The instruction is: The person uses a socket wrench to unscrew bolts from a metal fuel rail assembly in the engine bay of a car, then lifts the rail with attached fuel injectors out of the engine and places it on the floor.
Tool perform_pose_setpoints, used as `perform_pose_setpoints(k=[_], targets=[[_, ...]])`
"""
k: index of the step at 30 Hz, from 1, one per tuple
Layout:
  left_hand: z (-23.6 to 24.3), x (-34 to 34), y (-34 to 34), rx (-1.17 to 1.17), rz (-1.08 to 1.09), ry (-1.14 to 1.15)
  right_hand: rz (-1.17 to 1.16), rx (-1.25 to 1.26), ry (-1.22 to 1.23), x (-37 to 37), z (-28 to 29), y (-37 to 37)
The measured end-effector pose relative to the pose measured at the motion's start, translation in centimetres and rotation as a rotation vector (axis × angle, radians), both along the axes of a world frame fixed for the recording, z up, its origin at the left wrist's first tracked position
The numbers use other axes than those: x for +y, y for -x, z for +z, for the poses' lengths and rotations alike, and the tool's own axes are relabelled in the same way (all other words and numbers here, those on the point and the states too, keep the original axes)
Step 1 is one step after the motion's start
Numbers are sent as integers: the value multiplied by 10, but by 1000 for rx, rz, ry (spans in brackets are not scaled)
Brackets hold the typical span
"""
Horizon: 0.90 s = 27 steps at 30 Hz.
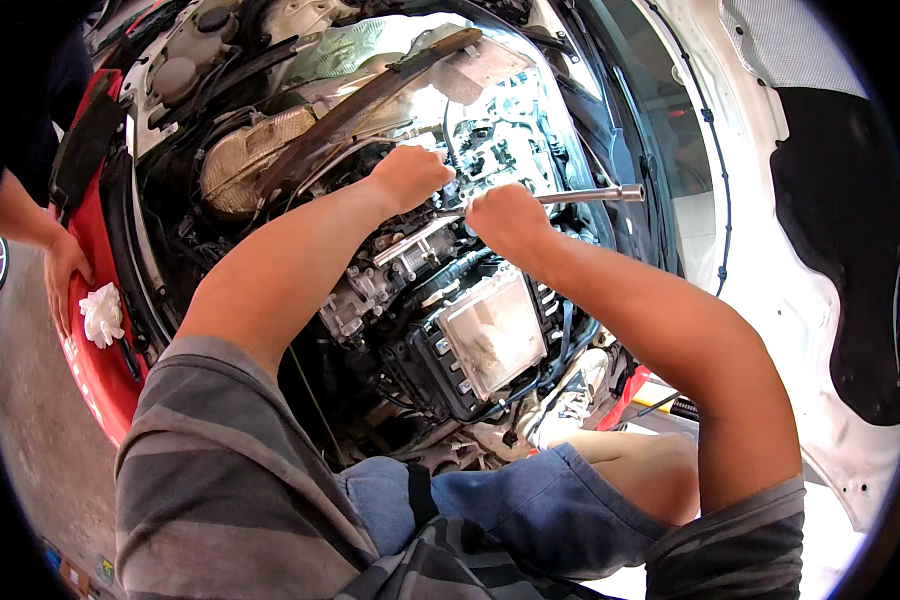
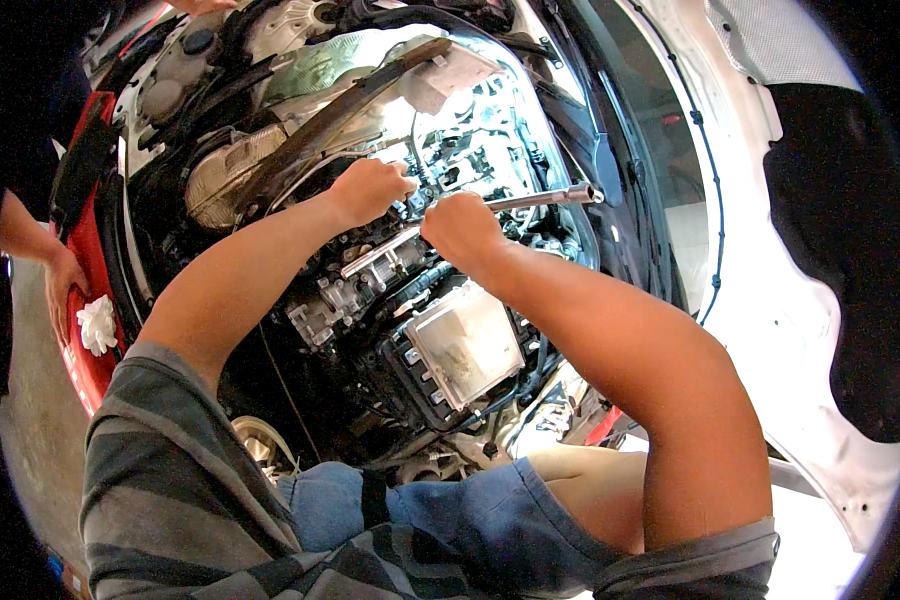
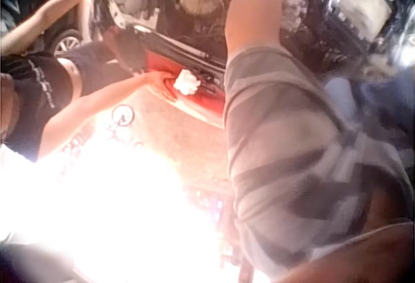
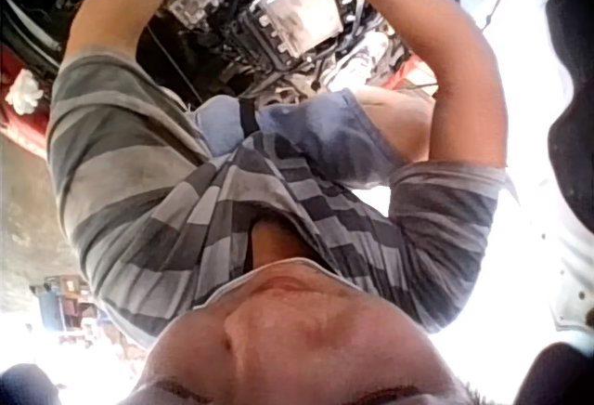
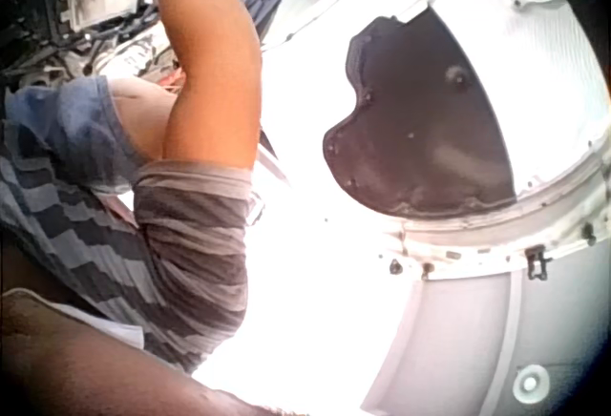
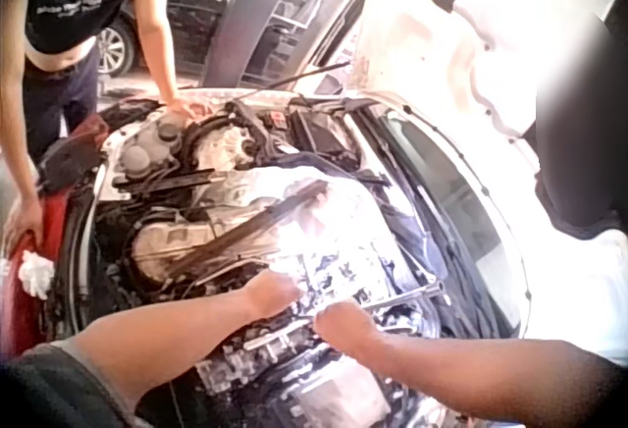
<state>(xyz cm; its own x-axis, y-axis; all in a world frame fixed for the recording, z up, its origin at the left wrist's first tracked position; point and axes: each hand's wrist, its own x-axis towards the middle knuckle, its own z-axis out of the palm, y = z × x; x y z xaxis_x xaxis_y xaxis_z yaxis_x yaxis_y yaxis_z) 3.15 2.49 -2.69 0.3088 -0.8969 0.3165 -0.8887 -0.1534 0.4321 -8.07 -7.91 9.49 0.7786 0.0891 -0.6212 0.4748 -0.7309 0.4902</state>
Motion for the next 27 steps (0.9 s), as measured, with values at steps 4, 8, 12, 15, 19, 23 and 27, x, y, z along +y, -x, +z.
perform_pose_setpoints(k=[4, 8, 12, 15, 19, 23, 27], targets=[[2, 0, -1, 3, -2, -18, -725, 255, -100, 11, 15, -42], [3, -5, 1, -3, -1, -1, -1076, 548, -27, 12, 24, -72], [-1, -2, 0, -18, 17, -8, -307, 203, -22, 18, 16, -39], [-1, -1, -3, -28, 9, 5, -125, 140, -10, 21, 18, -15], [-4, -2, 0, -19, 0, 32, -305, 108, -63, 13, 15, -11], [-3, -5, 0, -25, -2, -6, -565, 249, -57, 18, 19, -42], [-5, -6, 0, -34, 9, 42, -255, 136, -5, 25, 12, -31]])
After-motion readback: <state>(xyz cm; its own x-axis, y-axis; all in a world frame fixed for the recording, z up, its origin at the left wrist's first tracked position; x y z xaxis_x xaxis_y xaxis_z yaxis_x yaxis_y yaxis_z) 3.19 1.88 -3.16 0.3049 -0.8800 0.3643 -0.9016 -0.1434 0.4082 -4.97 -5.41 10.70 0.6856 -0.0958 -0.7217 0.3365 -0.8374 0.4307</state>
